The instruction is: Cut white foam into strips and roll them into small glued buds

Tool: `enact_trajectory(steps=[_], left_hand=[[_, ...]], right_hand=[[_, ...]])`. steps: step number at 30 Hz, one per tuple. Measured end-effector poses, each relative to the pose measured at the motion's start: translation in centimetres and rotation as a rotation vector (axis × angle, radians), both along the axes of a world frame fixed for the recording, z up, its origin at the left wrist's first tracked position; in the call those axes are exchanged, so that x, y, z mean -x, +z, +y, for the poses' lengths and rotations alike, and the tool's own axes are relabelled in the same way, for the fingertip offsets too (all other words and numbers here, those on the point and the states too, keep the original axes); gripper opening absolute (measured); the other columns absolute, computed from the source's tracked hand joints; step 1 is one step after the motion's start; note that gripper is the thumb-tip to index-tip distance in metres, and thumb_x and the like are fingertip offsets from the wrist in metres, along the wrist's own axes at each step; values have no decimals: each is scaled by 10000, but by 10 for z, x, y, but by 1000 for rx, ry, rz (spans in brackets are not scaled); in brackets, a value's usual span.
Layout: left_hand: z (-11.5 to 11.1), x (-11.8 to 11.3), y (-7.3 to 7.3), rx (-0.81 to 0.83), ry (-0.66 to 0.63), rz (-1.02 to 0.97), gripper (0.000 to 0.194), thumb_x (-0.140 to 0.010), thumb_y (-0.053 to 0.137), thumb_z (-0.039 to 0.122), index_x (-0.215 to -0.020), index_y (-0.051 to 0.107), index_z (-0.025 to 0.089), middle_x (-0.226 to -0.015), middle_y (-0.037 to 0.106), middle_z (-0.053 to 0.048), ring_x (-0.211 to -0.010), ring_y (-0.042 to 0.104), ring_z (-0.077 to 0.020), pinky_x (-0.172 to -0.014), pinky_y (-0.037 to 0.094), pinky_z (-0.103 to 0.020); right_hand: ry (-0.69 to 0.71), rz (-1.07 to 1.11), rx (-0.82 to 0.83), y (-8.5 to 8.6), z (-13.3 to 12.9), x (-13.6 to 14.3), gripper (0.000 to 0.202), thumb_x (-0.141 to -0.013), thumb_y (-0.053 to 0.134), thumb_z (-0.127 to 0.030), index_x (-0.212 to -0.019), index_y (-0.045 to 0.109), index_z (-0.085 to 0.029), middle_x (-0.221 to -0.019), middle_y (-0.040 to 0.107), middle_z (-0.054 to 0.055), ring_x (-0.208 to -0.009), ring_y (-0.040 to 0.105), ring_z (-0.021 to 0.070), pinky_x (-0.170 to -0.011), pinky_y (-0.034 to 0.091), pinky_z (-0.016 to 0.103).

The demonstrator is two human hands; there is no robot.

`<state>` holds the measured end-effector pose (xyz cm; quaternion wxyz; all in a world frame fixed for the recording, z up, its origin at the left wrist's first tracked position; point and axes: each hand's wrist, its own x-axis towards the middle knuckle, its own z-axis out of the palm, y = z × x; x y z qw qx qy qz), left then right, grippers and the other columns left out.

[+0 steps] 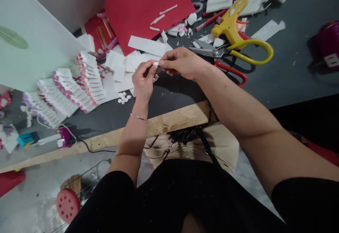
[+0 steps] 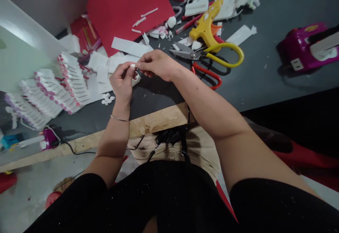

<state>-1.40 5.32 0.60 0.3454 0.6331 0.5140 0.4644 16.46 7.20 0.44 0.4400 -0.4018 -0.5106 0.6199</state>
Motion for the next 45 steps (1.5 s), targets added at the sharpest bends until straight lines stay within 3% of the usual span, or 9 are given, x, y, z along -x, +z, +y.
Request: enact_trajectory(steps=[4,9,16,19,22,28,35,40,45], left_hand=[[5,-6,-15,14,60,-75,276,-966,746,586,-995,804,318,-979,745,-3,-688,585,-108,-664,507,-275],[11,-3,-29,29,15,-101,421,-926,730,714,-1080,812,331,-1089,749,-29,-726,576,-111,-708,525,-291],[6,7,-9,-137,-120,108,502,-899,755,718,-1164,815,296,-1109,732,-61,-991,694,-194,-894,570,-327],[3,10,-1,-194,-169,258,437,-968,706,650,-1153,824,273,-1080,763,-69,-1003,704,-207,-951,569,-344],[1,11,2,-261,-204,321,372,-1019,666,579,-1103,843,262,-1025,795,-70,-978,724,-206,-938,569,-334],[1,9,-4,-370,-127,276,351,-1025,668,569,-1051,840,263,-959,816,-50,-863,736,-177,-827,585,-317],[2,5,-10,-396,-46,272,413,-1007,655,639,-1008,837,268,-902,814,-41,-790,724,-168,-752,587,-320],[4,4,-11,-486,-53,208,319,-990,718,584,-1013,854,297,-910,816,-24,-807,725,-156,-758,584,-312],[6,2,-16,-425,-61,173,324,-986,718,591,-1022,854,300,-940,806,-29,-857,732,-165,-804,593,-330]], right_hand=[[-18,20,15,1,-2,6,439,-846,928,-514,-734,638,-204,-651,642,-10,-580,553,102,-512,462,243],[-46,-20,-22,-1,-1,7,394,-903,891,-468,-730,655,-203,-633,620,-6,-587,551,114,-527,475,263],[-97,-171,-128,-3,4,-2,297,-913,871,-336,-717,687,-210,-580,597,-21,-566,558,127,-534,491,288],[-89,-246,-120,1,2,-6,277,-901,850,-183,-674,691,-194,-539,575,-31,-511,514,104,-495,427,275],[-21,-249,-115,6,0,-8,270,-875,866,-135,-662,704,-176,-513,567,-40,-476,486,82,-462,398,260],[47,-98,10,18,-3,-12,278,-884,914,-248,-700,726,-156,-571,633,-32,-498,531,49,-445,433,182],[70,-84,135,33,-8,-12,318,-928,871,-193,-686,669,-154,-593,627,-38,-490,512,31,-472,438,169],[70,-91,182,36,-9,-11,360,-938,859,-190,-660,632,-158,-580,608,-42,-475,493,32,-466,423,178],[66,-87,190,33,-8,-12,380,-905,901,-263,-669,621,-162,-600,628,-43,-496,497,35,-467,423,169]])
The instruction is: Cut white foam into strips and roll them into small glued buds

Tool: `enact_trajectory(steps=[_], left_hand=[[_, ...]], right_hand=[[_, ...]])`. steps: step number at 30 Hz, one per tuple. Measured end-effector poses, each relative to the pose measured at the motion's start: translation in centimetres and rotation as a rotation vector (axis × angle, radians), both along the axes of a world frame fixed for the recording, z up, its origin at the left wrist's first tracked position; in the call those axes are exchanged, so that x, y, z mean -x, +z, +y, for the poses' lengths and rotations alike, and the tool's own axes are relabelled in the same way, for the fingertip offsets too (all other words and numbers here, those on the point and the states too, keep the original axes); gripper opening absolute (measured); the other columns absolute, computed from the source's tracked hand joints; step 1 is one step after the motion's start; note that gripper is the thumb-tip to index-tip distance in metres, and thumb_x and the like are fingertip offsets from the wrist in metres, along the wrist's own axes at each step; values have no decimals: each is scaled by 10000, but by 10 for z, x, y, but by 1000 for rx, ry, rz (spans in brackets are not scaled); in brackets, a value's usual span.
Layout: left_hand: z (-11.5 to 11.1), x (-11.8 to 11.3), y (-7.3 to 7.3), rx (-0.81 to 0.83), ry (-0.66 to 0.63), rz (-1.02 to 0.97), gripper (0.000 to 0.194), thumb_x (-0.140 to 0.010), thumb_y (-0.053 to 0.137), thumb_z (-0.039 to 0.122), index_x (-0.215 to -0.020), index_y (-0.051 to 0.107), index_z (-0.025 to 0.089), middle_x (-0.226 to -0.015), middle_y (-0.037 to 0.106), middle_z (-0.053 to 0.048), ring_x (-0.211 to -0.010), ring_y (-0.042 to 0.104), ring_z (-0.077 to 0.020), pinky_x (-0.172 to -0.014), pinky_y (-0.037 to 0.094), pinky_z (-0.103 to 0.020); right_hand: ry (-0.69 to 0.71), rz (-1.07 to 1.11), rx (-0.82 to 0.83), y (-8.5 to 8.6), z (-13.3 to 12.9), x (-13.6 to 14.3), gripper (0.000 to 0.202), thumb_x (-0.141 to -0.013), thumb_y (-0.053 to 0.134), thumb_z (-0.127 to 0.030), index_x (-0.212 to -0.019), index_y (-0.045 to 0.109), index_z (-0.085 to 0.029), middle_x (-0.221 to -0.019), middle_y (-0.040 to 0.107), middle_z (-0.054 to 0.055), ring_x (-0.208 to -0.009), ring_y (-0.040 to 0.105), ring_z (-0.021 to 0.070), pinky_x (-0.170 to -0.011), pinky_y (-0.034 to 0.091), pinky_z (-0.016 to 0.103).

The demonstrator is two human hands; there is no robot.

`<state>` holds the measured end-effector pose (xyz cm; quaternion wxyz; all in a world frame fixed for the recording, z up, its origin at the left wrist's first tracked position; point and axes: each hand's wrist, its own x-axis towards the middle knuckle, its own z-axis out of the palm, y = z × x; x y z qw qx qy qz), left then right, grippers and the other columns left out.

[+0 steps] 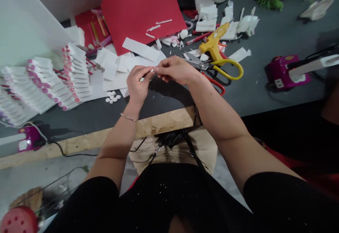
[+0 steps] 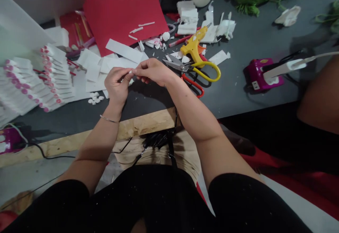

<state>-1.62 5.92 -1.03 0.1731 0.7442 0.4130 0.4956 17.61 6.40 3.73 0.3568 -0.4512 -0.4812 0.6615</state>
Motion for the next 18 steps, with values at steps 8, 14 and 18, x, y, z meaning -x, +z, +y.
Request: enact_trajectory(steps=[8,14,18], left_hand=[[2,-4,-6,63,-29,-121,323,-959,741,613,-979,854,312,-939,807,-30,-880,758,-172,-843,613,-354],[-1,-9,-3,143,-16,-175,368,-945,736,645,-951,841,292,-935,796,-50,-901,759,-183,-844,625,-353],[-1,-9,-6,153,-40,-174,398,-932,746,655,-1000,837,273,-941,784,-54,-921,760,-202,-849,625,-371]], right_hand=[[2,42,9,-6,0,-1,336,-942,864,-229,-726,614,-164,-610,609,-60,-491,503,16,-449,401,122],[-8,8,40,1,-3,0,388,-966,834,-213,-670,585,-181,-587,582,-69,-474,492,18,-459,412,135],[-14,-41,-5,-3,-2,-3,397,-908,894,-283,-666,592,-197,-592,575,-71,-489,489,37,-473,416,167]])
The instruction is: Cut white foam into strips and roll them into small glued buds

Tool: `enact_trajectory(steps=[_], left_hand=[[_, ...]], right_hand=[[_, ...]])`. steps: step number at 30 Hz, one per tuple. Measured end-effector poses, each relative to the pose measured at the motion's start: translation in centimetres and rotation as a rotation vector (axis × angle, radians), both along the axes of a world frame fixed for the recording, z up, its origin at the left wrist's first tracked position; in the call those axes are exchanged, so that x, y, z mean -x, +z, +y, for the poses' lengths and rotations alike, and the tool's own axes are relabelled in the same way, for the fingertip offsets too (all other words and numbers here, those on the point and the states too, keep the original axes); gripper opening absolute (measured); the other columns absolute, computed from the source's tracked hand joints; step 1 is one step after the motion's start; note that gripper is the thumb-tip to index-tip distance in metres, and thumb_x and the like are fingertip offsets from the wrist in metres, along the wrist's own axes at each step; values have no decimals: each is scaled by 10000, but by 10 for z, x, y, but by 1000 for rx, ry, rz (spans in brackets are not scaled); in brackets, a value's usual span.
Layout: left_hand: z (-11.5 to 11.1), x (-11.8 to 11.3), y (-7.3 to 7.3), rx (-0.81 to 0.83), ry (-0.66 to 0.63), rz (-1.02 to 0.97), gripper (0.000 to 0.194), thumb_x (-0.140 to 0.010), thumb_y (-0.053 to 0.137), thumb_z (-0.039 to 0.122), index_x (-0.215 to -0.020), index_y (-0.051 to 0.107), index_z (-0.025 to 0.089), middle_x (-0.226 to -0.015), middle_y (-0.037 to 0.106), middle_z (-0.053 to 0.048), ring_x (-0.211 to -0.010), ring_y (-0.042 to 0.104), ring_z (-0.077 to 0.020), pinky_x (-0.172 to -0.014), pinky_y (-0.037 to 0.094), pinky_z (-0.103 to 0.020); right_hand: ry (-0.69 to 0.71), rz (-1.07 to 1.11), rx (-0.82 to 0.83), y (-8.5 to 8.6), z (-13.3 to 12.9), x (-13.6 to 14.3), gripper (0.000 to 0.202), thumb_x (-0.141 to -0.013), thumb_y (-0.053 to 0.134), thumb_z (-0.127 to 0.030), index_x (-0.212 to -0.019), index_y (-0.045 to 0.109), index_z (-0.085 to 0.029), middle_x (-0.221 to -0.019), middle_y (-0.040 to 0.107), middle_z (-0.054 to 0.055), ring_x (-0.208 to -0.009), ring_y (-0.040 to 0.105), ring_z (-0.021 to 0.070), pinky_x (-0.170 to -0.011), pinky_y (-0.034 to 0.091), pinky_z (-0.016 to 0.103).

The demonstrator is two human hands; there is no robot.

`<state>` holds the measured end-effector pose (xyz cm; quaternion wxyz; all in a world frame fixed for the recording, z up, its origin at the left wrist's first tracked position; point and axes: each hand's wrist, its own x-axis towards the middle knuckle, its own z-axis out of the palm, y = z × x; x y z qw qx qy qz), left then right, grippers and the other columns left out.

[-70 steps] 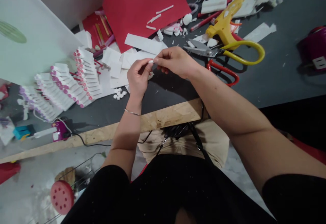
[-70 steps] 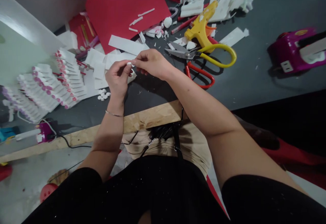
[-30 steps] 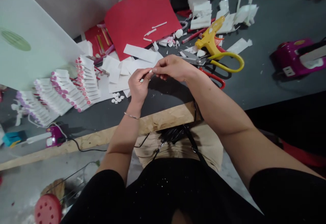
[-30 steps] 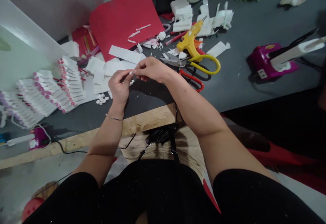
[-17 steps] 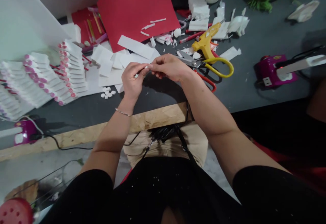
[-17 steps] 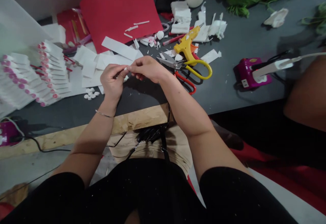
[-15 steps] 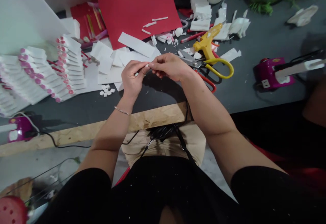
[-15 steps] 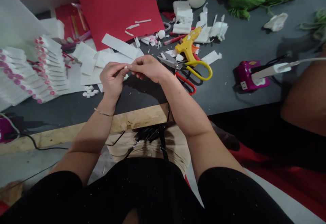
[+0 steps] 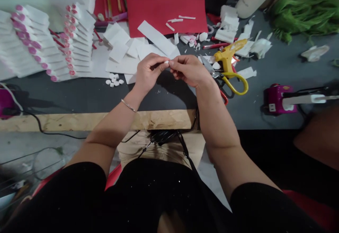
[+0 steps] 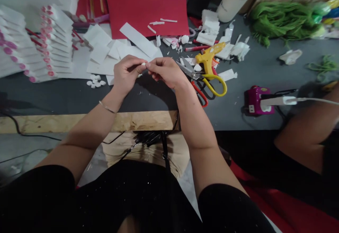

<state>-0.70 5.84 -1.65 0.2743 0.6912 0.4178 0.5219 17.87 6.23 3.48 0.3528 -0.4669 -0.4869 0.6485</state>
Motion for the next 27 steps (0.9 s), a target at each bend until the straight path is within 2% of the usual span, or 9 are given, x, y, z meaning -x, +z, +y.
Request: enact_trajectory(steps=[4,8,13,18,27], left_hand=[[1,0,-5,-45,-31,64,460,-949,700,685,-1148,819,287,-971,766,-55,-934,763,-213,-827,626,-384],[-1,1,-3,-63,-61,170,526,-1003,593,710,-1131,815,251,-995,776,-72,-929,760,-208,-850,627,-382],[-4,-2,2,-42,-16,185,481,-1029,583,671,-1017,822,254,-972,794,-70,-941,760,-213,-894,616,-385],[-6,-6,7,59,44,99,355,-971,727,604,-925,824,265,-889,794,-58,-881,759,-215,-838,619,-377],[-4,-5,6,133,27,-27,392,-909,765,666,-929,818,278,-888,811,-59,-822,768,-199,-756,631,-354]], right_hand=[[-35,-57,-47,-5,1,-4,356,-928,848,-202,-664,610,-200,-582,568,-75,-478,473,40,-468,408,174],[-51,-102,-85,-7,0,-4,352,-902,857,-167,-651,612,-197,-580,563,-75,-476,466,40,-456,395,174],[-46,-100,-59,-8,-1,-4,332,-924,851,-222,-665,646,-189,-596,586,-59,-486,485,46,-471,423,178],[-7,-63,-30,-9,0,-6,346,-901,902,-375,-734,659,-193,-644,609,-57,-515,514,41,-496,455,162],[19,-40,-39,-10,1,-6,427,-879,902,-512,-758,631,-205,-678,619,-52,-550,522,50,-505,433,173]])
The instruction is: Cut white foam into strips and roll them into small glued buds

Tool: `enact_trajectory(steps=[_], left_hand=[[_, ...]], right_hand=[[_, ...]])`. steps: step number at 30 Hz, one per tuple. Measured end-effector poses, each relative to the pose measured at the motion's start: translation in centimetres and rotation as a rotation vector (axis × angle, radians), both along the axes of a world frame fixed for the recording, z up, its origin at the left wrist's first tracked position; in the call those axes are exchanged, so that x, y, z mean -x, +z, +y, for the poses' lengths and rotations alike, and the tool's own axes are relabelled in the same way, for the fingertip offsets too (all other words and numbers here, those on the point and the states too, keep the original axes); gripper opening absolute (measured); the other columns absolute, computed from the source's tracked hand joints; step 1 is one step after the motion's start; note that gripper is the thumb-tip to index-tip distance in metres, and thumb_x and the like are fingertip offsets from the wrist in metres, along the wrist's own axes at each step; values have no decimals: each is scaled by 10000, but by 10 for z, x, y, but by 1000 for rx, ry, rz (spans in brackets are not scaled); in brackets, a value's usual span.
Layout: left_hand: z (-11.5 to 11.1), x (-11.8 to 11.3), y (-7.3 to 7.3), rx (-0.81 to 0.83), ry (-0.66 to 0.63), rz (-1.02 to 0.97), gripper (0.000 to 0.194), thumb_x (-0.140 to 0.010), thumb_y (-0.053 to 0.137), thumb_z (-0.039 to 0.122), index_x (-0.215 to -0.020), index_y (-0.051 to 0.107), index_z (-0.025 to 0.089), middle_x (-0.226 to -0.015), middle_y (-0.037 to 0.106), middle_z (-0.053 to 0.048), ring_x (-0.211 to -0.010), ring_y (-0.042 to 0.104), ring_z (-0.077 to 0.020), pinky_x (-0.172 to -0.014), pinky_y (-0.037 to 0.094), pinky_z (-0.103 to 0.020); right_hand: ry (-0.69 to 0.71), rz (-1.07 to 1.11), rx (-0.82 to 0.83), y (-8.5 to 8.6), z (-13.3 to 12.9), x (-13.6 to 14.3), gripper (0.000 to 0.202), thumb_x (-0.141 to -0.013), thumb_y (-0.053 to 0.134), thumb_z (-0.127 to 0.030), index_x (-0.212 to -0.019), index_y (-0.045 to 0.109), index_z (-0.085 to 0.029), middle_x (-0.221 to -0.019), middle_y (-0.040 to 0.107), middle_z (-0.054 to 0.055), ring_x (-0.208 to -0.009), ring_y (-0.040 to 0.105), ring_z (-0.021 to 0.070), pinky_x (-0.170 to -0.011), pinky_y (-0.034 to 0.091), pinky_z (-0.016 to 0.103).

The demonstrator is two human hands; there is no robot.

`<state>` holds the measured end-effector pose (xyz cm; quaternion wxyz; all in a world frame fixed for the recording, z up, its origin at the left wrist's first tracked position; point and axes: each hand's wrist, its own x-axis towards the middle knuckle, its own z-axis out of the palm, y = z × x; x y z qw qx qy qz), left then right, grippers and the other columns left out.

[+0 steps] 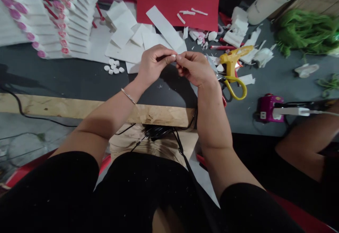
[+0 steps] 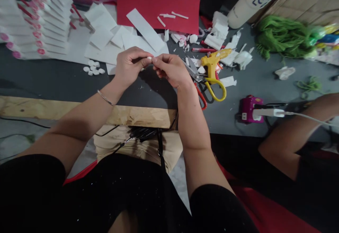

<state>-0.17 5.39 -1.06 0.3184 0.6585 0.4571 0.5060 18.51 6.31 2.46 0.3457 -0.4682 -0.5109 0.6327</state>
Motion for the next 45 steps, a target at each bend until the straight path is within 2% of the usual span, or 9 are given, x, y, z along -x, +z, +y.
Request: enact_trajectory(steps=[5,10,14,16,20,25,32,36,45], left_hand=[[4,0,-6,2,-39,-19,389,-935,746,656,-970,812,274,-927,804,-62,-827,771,-196,-749,642,-356],[4,0,-4,64,-33,-47,402,-842,876,603,-1066,793,279,-946,783,-45,-922,768,-220,-831,648,-390],[3,1,-4,43,-47,-13,409,-845,871,608,-1035,781,257,-940,778,-58,-917,756,-224,-857,640,-390],[3,1,-5,12,-29,31,402,-870,837,630,-994,772,253,-920,774,-61,-909,750,-227,-854,640,-389],[4,0,-6,-34,-5,81,392,-933,753,651,-958,744,260,-886,748,-55,-880,743,-227,-843,642,-399],[1,-2,-3,47,-29,-28,403,-896,793,659,-940,724,265,-833,699,-42,-912,740,-247,-900,633,-434],[8,-3,-13,173,-103,-179,590,-808,803,782,-988,706,228,-826,638,-29,-926,747,-259,-872,624,-466],[10,-3,-15,186,-122,-203,617,-785,796,815,-985,702,238,-824,623,-20,-924,751,-254,-855,629,-456],[11,-2,-17,83,-72,-103,607,-861,691,840,-956,707,240,-772,648,-23,-760,713,-195,-748,624,-383]], right_hand=[[15,-19,-40,3,-1,0,447,-884,891,-532,-760,603,-213,-688,599,-54,-550,515,52,-514,435,182],[-55,-119,-77,6,-1,2,376,-950,843,-403,-740,589,-222,-656,564,-59,-525,480,57,-495,419,184],[-81,-142,-122,4,-1,2,328,-967,806,-295,-732,589,-222,-638,542,-65,-514,456,57,-504,419,186],[-78,-160,-142,3,-1,2,324,-967,806,-304,-737,593,-222,-645,541,-63,-522,460,59,-516,426,190],[-29,-153,-119,2,0,0,355,-957,824,-432,-768,607,-223,-685,575,-45,-568,509,75,-532,444,205],[-25,-110,-69,2,1,-1,341,-943,848,-427,-779,631,-223,-695,594,-43,-579,530,80,-528,443,208],[19,-111,-61,3,0,-2,384,-937,848,-484,-775,623,-218,-707,595,-51,-581,532,70,-550,441,205],[32,-124,-88,3,1,-2,389,-944,840,-493,-785,610,-223,-706,581,-55,-579,516,70,-565,441,206],[-33,-175,-188,3,-2,6,318,-1023,743,-305,-751,602,-223,-697,552,-45,-599,489,91,-589,430,226]])
